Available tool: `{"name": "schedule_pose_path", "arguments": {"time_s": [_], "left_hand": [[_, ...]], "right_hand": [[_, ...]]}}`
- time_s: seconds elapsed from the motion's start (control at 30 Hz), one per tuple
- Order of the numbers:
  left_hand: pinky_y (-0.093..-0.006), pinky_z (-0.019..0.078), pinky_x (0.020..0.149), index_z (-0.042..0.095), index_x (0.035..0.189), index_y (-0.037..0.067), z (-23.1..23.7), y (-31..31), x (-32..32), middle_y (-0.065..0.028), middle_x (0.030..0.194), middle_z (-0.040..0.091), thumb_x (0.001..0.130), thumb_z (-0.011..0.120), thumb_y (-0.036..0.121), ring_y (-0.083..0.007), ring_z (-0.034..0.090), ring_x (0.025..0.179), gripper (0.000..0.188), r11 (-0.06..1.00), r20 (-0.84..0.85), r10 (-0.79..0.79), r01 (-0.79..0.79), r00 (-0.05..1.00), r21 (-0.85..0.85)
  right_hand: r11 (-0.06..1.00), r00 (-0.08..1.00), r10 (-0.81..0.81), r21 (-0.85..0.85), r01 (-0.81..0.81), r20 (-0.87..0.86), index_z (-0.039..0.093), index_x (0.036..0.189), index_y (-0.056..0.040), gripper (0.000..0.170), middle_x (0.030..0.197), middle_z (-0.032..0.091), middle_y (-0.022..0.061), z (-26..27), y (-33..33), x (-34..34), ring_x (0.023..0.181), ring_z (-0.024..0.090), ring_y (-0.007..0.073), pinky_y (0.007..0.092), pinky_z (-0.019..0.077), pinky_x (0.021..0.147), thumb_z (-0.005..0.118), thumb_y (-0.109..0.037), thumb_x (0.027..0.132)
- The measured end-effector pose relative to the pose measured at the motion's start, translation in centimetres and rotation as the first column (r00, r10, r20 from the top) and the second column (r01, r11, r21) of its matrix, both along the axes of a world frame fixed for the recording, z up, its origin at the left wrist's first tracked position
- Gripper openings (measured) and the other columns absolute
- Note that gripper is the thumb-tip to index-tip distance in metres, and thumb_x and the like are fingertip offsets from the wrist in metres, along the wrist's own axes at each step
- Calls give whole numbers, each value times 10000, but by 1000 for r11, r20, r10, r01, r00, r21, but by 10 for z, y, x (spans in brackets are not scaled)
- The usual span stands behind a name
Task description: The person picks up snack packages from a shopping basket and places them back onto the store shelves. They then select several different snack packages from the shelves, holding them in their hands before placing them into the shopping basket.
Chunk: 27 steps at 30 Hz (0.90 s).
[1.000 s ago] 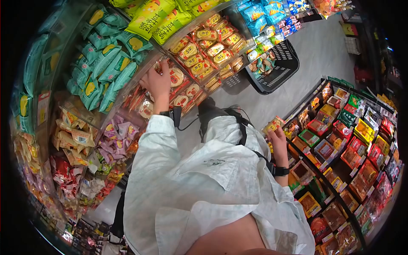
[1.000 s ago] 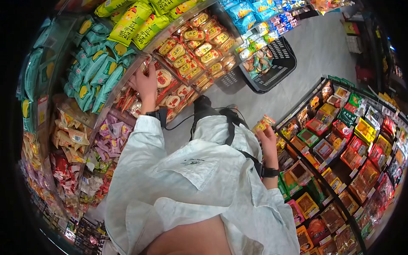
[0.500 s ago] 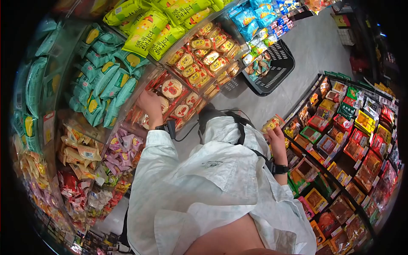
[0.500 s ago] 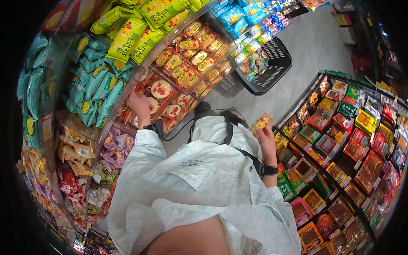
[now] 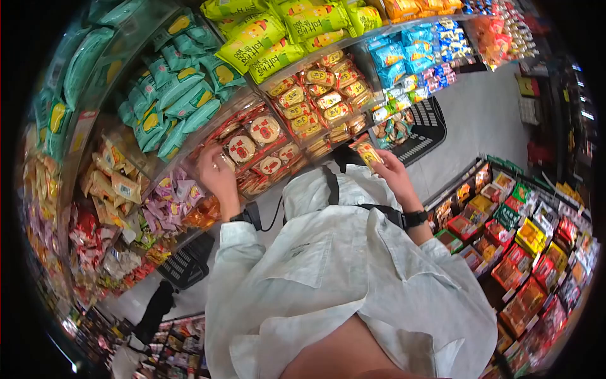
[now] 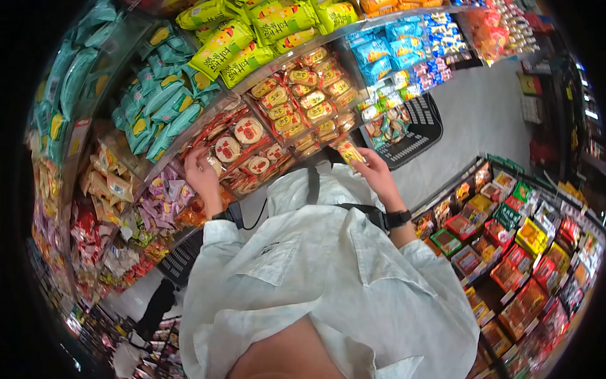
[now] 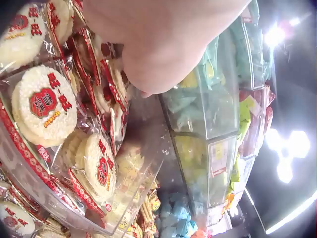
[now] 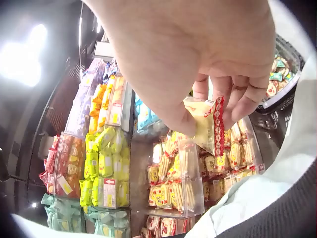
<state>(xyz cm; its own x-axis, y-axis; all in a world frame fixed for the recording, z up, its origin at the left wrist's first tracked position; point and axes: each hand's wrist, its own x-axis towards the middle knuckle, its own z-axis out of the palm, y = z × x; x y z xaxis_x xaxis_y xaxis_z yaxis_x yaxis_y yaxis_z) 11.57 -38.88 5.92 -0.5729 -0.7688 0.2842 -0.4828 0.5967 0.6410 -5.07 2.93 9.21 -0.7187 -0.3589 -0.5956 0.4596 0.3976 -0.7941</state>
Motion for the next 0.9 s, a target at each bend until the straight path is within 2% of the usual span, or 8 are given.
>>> {"name": "schedule_pose_path", "arguments": {"time_s": [0.17, 0.23, 0.43, 0.6, 0.7, 0.83, 0.87, 0.9], "left_hand": [[-357, 531, 891, 700, 1032, -3, 0, 40, 85, -115, 1024, 731, 922, 572, -41, -252, 694, 972, 172, 917, -44, 386, -379, 921, 125], [-335, 534, 872, 694, 1016, -16, 8, 67, 107, -102, 1013, 726, 938, 557, -39, -219, 689, 957, 158, 854, -125, 511, -485, 851, 189], [-325, 539, 874, 677, 967, -28, 23, 167, 137, -102, 961, 706, 937, 531, -47, -196, 677, 908, 150, 685, -57, 723, -704, 688, 185], [-312, 544, 853, 676, 968, -31, 19, 208, 149, -90, 935, 695, 931, 539, -40, -184, 674, 885, 142, 606, -57, 787, -753, 615, 256], [-307, 546, 842, 674, 971, -32, 15, 207, 157, -88, 930, 695, 930, 545, -33, -180, 672, 884, 135, 590, -83, 799, -750, 595, 300], [-303, 548, 843, 674, 981, -22, 5, 172, 165, -85, 928, 693, 937, 540, -26, -172, 672, 887, 141, 652, -83, 739, -679, 668, 337], [-301, 547, 843, 674, 984, -18, 1, 160, 165, -82, 928, 693, 943, 542, -25, -170, 672, 886, 138, 675, -86, 713, -647, 696, 355], [-298, 547, 842, 674, 987, -14, -2, 146, 164, -79, 928, 693, 948, 544, -24, -167, 672, 885, 136, 697, -90, 684, -612, 724, 374]], "right_hand": [[944, 952, 303, -122, -306, -38, 654, 1338, -37, 428, 991, 698, 18, -22, -39, -87, 809, 617, 75, 249, 511, 737, 753, -216, 962], [873, 858, 464, -46, -485, -221, 652, 1339, -35, 483, 972, 705, 52, -35, -58, -118, 837, 642, 107, 273, 528, 759, 789, -253, 930], [634, 623, 766, 24, -773, -158, 646, 1351, -29, 585, 1059, 714, 113, -18, -136, -164, 970, 681, 182, 331, 548, 854, 802, -356, 891], [723, 642, 645, 59, -688, -415, 593, 1378, -21, 628, 1156, 696, 199, -71, -173, -144, 1033, 701, 304, 403, 554, 911, 775, -295, 843], [799, 728, 553, 12, -601, -404, 607, 1356, -22, 577, 1180, 688, 192, -69, -173, -128, 1033, 703, 291, 400, 560, 914, 766, -258, 855], [866, 848, 457, -84, -493, -270, 606, 1290, -21, 402, 1197, 670, 109, -64, -140, -124, 989, 683, 168, 323, 556, 821, 699, -148, 920], [869, 838, 476, -1, -494, -266, 632, 1200, -17, 284, 1087, 695, 57, -67, -128, -126, 947, 670, 133, 292, 536, 803, 678, -128, 943], [875, 870, 443, -108, -472, -215, 660, 1184, -18, 259, 1072, 719, 66, -94, -109, -131, 938, 683, 143, 296, 546, 845, 675, -122, 948]]}}
